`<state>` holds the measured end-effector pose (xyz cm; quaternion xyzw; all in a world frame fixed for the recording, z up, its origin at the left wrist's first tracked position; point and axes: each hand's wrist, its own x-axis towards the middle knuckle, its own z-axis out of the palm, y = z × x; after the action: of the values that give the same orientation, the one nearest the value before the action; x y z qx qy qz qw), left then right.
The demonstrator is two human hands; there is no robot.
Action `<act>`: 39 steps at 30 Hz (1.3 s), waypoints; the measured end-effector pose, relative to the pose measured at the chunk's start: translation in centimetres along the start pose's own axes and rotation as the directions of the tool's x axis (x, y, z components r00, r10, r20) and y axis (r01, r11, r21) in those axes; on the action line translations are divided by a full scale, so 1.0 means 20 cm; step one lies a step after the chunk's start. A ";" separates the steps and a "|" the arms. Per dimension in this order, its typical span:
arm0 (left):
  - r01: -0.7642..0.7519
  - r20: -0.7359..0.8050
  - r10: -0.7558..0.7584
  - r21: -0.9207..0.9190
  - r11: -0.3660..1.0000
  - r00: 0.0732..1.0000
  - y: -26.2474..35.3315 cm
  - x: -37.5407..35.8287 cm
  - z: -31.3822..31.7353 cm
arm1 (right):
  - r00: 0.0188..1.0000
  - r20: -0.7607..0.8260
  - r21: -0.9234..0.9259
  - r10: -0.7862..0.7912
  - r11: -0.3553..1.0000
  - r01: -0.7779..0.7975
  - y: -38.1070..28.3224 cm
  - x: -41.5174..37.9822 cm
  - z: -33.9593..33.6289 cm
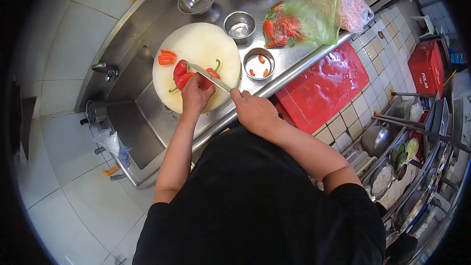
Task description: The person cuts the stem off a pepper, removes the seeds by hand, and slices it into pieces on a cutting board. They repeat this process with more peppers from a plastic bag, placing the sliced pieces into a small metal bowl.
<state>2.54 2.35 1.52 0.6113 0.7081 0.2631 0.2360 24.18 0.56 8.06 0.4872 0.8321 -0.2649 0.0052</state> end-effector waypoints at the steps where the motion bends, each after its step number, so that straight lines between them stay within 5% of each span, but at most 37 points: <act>1: 0.019 0.012 -0.019 -0.002 1.000 1.000 0.01 0.00 -0.01 | 1.000 0.018 -0.003 0.005 1.000 -0.005 -0.01 0.01 -0.02; 39: 0.027 0.133 -0.020 -0.049 0.998 0.991 -0.05 0.04 -0.01 | 0.978 0.207 0.118 0.013 0.992 -0.038 0.01 0.29 -0.05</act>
<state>1.56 2.96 0.97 0.6129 0.6912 0.2368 0.3009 21.59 5.77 7.30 0.4671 0.8031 -0.3641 0.0650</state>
